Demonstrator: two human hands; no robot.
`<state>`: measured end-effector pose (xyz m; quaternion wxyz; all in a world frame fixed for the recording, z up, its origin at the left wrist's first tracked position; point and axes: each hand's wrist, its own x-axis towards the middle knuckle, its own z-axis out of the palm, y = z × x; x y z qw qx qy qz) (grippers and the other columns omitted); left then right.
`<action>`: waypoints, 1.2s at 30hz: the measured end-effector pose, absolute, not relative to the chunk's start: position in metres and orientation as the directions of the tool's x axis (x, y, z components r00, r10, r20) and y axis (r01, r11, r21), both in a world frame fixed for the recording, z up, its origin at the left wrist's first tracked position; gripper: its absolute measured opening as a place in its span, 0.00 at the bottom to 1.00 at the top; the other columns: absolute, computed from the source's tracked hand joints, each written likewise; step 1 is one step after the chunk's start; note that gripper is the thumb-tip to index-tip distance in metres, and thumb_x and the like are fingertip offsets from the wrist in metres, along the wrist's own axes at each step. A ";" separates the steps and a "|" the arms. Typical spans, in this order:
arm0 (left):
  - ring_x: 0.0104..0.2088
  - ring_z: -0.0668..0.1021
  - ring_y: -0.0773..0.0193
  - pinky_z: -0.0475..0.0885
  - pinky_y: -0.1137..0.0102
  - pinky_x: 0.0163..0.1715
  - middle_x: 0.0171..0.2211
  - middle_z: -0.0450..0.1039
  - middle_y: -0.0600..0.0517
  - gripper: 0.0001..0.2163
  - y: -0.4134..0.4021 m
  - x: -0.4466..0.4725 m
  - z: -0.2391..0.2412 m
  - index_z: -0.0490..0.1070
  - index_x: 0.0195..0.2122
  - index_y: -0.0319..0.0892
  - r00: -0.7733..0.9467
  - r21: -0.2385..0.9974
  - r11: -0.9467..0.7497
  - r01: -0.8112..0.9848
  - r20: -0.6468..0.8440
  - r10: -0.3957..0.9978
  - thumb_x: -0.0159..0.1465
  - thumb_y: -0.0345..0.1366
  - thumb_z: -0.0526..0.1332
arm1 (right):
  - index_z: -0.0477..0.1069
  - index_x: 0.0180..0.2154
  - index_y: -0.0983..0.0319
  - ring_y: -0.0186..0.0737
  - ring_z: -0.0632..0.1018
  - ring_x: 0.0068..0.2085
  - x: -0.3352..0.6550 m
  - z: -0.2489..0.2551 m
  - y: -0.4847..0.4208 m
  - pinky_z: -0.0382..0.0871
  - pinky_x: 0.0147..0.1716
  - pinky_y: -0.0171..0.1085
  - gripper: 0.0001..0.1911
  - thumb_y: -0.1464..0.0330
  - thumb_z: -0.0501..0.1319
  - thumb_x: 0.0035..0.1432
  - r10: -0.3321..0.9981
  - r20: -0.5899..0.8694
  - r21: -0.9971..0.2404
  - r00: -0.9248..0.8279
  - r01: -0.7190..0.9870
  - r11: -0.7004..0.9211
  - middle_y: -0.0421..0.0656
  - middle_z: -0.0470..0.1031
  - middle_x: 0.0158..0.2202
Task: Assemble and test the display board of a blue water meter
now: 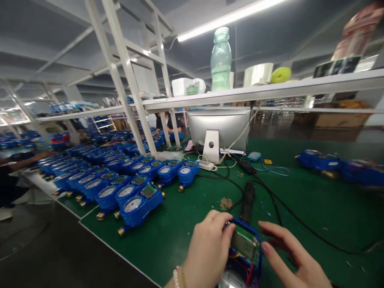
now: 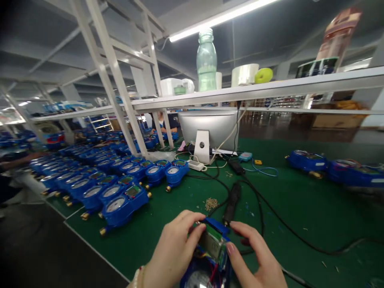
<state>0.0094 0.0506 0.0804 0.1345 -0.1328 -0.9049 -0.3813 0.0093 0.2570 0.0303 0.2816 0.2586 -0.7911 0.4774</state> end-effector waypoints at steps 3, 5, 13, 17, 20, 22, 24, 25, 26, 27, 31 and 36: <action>0.42 0.74 0.63 0.67 0.68 0.43 0.42 0.70 0.51 0.10 0.051 0.009 0.074 0.71 0.45 0.44 -0.925 0.684 0.646 0.337 0.367 0.094 0.66 0.33 0.53 | 0.68 0.46 0.58 0.36 0.69 0.43 0.018 0.030 0.252 0.61 0.44 0.17 0.07 0.64 0.56 0.71 -0.098 0.659 -0.677 -0.745 -0.646 0.352 0.37 0.65 0.45; 0.42 0.74 0.63 0.67 0.68 0.43 0.42 0.70 0.51 0.10 0.051 0.009 0.071 0.71 0.44 0.44 -0.921 0.696 0.632 0.341 0.382 0.075 0.66 0.34 0.53 | 0.70 0.43 0.59 0.38 0.69 0.43 0.021 0.024 0.250 0.62 0.44 0.19 0.06 0.63 0.57 0.71 -0.117 0.594 -0.750 -0.796 -0.601 0.276 0.38 0.65 0.42; 0.37 0.75 0.66 0.72 0.71 0.37 0.43 0.69 0.50 0.09 0.046 0.006 0.062 0.72 0.43 0.44 -0.933 0.792 0.515 0.328 0.357 0.044 0.64 0.38 0.56 | 0.73 0.40 0.62 0.41 0.68 0.39 0.019 0.017 0.242 0.62 0.39 0.27 0.12 0.61 0.58 0.68 -0.173 0.400 -0.898 -0.900 -0.423 0.119 0.41 0.65 0.39; 0.34 0.77 0.69 0.74 0.73 0.36 0.45 0.68 0.49 0.12 0.040 0.008 0.057 0.71 0.46 0.43 -0.960 0.886 0.372 0.276 0.276 0.056 0.62 0.38 0.59 | 0.72 0.43 0.65 0.44 0.69 0.39 0.018 0.013 0.244 0.64 0.39 0.29 0.14 0.60 0.58 0.69 -0.218 0.308 -0.945 -0.926 -0.324 0.041 0.42 0.66 0.38; 0.35 0.77 0.67 0.74 0.74 0.37 0.46 0.70 0.46 0.14 0.036 0.011 0.054 0.69 0.48 0.40 -0.977 0.935 0.284 0.213 0.206 0.054 0.62 0.39 0.59 | 0.71 0.45 0.67 0.46 0.70 0.41 0.018 0.011 0.245 0.66 0.41 0.30 0.16 0.59 0.59 0.70 -0.243 0.267 -0.963 -0.933 -0.270 -0.022 0.45 0.66 0.41; 0.34 0.77 0.68 0.74 0.75 0.36 0.47 0.71 0.44 0.16 0.034 0.013 0.052 0.69 0.49 0.39 -0.983 0.950 0.251 0.185 0.178 0.050 0.62 0.39 0.60 | 0.72 0.46 0.68 0.47 0.70 0.42 0.018 0.010 0.243 0.67 0.42 0.30 0.17 0.58 0.60 0.70 -0.248 0.250 -0.968 -0.936 -0.244 -0.054 0.46 0.66 0.42; 0.34 0.77 0.68 0.73 0.76 0.36 0.47 0.71 0.43 0.17 0.031 0.014 0.049 0.70 0.50 0.38 -0.985 0.958 0.230 0.170 0.162 0.053 0.62 0.39 0.60 | 0.72 0.46 0.68 0.48 0.70 0.42 0.019 0.011 0.242 0.67 0.42 0.30 0.17 0.58 0.61 0.69 -0.247 0.235 -0.972 -0.940 -0.222 -0.078 0.46 0.66 0.43; 0.35 0.77 0.67 0.74 0.76 0.36 0.46 0.71 0.43 0.17 0.030 0.015 0.048 0.70 0.50 0.38 -0.986 0.961 0.222 0.165 0.157 0.053 0.62 0.40 0.60 | 0.73 0.46 0.67 0.48 0.70 0.43 0.019 0.011 0.242 0.67 0.42 0.30 0.17 0.58 0.62 0.69 -0.243 0.228 -0.973 -0.943 -0.213 -0.088 0.46 0.66 0.43; 0.35 0.77 0.67 0.74 0.76 0.35 0.46 0.71 0.43 0.17 0.029 0.016 0.047 0.70 0.50 0.38 -0.987 0.964 0.211 0.161 0.154 0.052 0.62 0.40 0.60 | 0.73 0.46 0.67 0.48 0.70 0.43 0.020 0.011 0.241 0.67 0.42 0.30 0.17 0.58 0.62 0.69 -0.241 0.224 -0.974 -0.944 -0.206 -0.097 0.46 0.66 0.43; 0.35 0.77 0.67 0.74 0.76 0.35 0.46 0.71 0.43 0.17 0.029 0.016 0.046 0.71 0.50 0.38 -0.987 0.966 0.201 0.160 0.153 0.048 0.61 0.40 0.61 | 0.73 0.45 0.67 0.48 0.70 0.43 0.020 0.011 0.241 0.67 0.42 0.29 0.17 0.58 0.63 0.69 -0.241 0.224 -0.973 -0.944 -0.204 -0.105 0.46 0.66 0.43; 0.34 0.77 0.67 0.74 0.77 0.33 0.44 0.72 0.44 0.17 0.027 0.017 0.042 0.73 0.48 0.40 -0.986 0.971 0.169 0.168 0.166 0.025 0.60 0.40 0.63 | 0.74 0.45 0.67 0.46 0.71 0.41 0.022 0.009 0.240 0.67 0.41 0.28 0.16 0.58 0.64 0.68 -0.234 0.225 -0.972 -0.946 -0.201 -0.122 0.45 0.67 0.41; 0.33 0.78 0.66 0.75 0.78 0.34 0.36 0.75 0.46 0.19 0.025 0.017 0.040 0.72 0.50 0.39 -0.995 0.983 0.150 0.102 0.100 0.024 0.59 0.42 0.64 | 0.75 0.46 0.66 0.46 0.70 0.42 0.023 0.007 0.240 0.67 0.42 0.29 0.15 0.59 0.64 0.68 -0.206 0.217 -0.974 -0.954 -0.198 -0.113 0.45 0.67 0.42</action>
